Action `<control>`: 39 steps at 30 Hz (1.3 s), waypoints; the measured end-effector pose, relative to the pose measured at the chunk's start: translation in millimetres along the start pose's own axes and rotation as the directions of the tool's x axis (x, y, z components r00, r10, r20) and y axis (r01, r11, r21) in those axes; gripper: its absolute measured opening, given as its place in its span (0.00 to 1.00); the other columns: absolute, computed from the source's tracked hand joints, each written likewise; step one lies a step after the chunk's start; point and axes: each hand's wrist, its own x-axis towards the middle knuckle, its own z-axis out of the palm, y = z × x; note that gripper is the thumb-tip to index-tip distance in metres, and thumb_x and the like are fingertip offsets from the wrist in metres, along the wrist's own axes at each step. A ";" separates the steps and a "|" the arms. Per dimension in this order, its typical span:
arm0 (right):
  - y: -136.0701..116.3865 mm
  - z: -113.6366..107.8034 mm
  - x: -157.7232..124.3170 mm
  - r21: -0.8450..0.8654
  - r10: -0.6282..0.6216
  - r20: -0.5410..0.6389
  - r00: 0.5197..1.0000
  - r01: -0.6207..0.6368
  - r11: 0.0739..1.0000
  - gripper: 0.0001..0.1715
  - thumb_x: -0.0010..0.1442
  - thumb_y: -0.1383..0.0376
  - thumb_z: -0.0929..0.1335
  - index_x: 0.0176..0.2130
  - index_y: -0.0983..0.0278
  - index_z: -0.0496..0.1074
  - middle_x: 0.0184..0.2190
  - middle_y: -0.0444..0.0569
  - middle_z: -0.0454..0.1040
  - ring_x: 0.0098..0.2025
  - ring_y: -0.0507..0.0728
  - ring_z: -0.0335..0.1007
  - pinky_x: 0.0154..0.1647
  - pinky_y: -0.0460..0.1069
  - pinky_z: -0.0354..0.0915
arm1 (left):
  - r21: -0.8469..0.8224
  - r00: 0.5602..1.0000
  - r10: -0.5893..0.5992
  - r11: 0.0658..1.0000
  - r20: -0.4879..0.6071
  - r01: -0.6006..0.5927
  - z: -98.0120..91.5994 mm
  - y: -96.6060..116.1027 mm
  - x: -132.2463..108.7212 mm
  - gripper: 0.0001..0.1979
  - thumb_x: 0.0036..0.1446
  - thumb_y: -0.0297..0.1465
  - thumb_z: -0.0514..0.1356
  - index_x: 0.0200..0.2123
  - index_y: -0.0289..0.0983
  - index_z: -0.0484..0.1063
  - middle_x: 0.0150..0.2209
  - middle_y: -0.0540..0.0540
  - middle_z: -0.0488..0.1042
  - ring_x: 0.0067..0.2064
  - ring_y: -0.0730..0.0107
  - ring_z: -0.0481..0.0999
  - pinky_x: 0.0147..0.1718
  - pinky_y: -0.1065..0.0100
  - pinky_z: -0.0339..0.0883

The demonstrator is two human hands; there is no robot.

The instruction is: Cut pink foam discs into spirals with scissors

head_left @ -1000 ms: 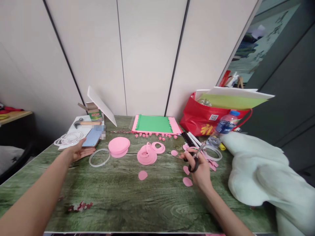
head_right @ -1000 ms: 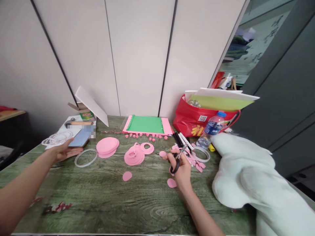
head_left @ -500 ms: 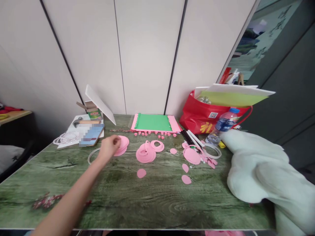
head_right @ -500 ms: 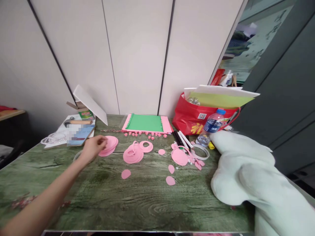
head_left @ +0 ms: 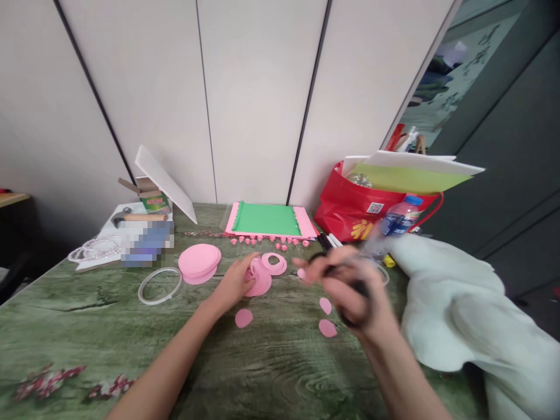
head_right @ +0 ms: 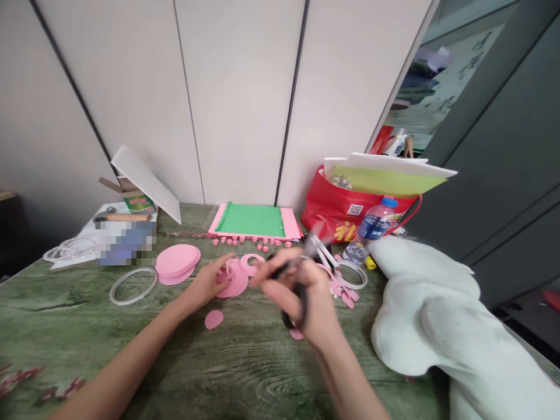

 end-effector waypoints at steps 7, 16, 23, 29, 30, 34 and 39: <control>108.0 31.7 51.0 -0.502 0.159 0.156 0.975 -0.061 0.863 0.11 0.45 0.72 0.67 0.32 0.60 0.69 0.24 0.44 0.72 0.26 0.56 0.67 0.27 0.47 0.60 | 0.021 0.996 0.080 0.997 -0.048 -0.079 -8.8 -3.7 -7.6 0.30 0.51 0.16 0.46 0.56 0.40 0.61 0.48 0.41 0.72 0.48 0.62 0.69 0.48 0.57 0.62; 146.1 36.7 39.3 -0.537 0.175 0.073 0.982 -0.109 0.837 0.10 0.47 0.70 0.66 0.33 0.60 0.69 0.23 0.43 0.70 0.26 0.57 0.66 0.28 0.47 0.60 | 0.148 0.980 0.113 0.985 -0.166 -0.089 -5.2 -2.5 -10.7 0.30 0.48 0.15 0.46 0.53 0.40 0.63 0.34 0.46 0.75 0.36 0.66 0.72 0.39 0.62 0.66; 145.3 42.6 32.3 -0.416 0.131 -0.107 0.986 -0.164 0.894 0.06 0.52 0.64 0.65 0.34 0.62 0.67 0.26 0.45 0.73 0.27 0.55 0.69 0.30 0.48 0.65 | 0.199 0.962 0.026 0.980 -0.272 0.029 -11.1 -9.7 -9.2 0.24 0.50 0.17 0.49 0.50 0.37 0.65 0.33 0.44 0.75 0.36 0.62 0.72 0.37 0.60 0.65; 144.0 44.6 32.1 -0.296 0.134 -0.219 0.966 -0.197 0.935 0.09 0.53 0.62 0.65 0.35 0.63 0.65 0.28 0.47 0.72 0.29 0.55 0.69 0.31 0.48 0.65 | 0.216 0.965 0.019 0.976 -0.262 0.039 -9.3 -10.8 -9.9 0.23 0.50 0.16 0.49 0.48 0.37 0.67 0.38 0.42 0.76 0.38 0.62 0.74 0.38 0.61 0.67; 144.8 44.4 32.0 -0.280 0.142 -0.212 0.967 -0.199 0.939 0.09 0.53 0.62 0.66 0.35 0.63 0.65 0.28 0.46 0.72 0.29 0.55 0.69 0.31 0.48 0.66 | 0.218 0.968 0.022 0.975 -0.250 0.034 -8.3 -10.4 -10.1 0.23 0.50 0.16 0.49 0.47 0.37 0.68 0.38 0.42 0.76 0.38 0.63 0.75 0.38 0.61 0.68; 148.4 44.0 30.6 -0.236 0.166 -0.178 0.970 -0.206 0.950 0.10 0.50 0.63 0.67 0.35 0.63 0.67 0.27 0.46 0.72 0.28 0.55 0.70 0.31 0.48 0.66 | 0.238 0.977 0.017 0.971 -0.215 0.035 -6.5 -7.1 -11.1 0.23 0.50 0.15 0.48 0.47 0.38 0.69 0.41 0.42 0.76 0.36 0.65 0.75 0.37 0.63 0.69; 153.3 43.1 29.1 -0.209 0.178 -0.193 0.965 -0.218 0.953 0.10 0.50 0.64 0.68 0.35 0.63 0.67 0.27 0.46 0.72 0.29 0.55 0.69 0.32 0.49 0.65 | 0.336 0.969 -0.086 0.928 -0.233 0.163 -12.2 0.8 -9.6 0.19 0.55 0.18 0.48 0.48 0.36 0.68 0.38 0.42 0.76 0.38 0.64 0.74 0.38 0.62 0.68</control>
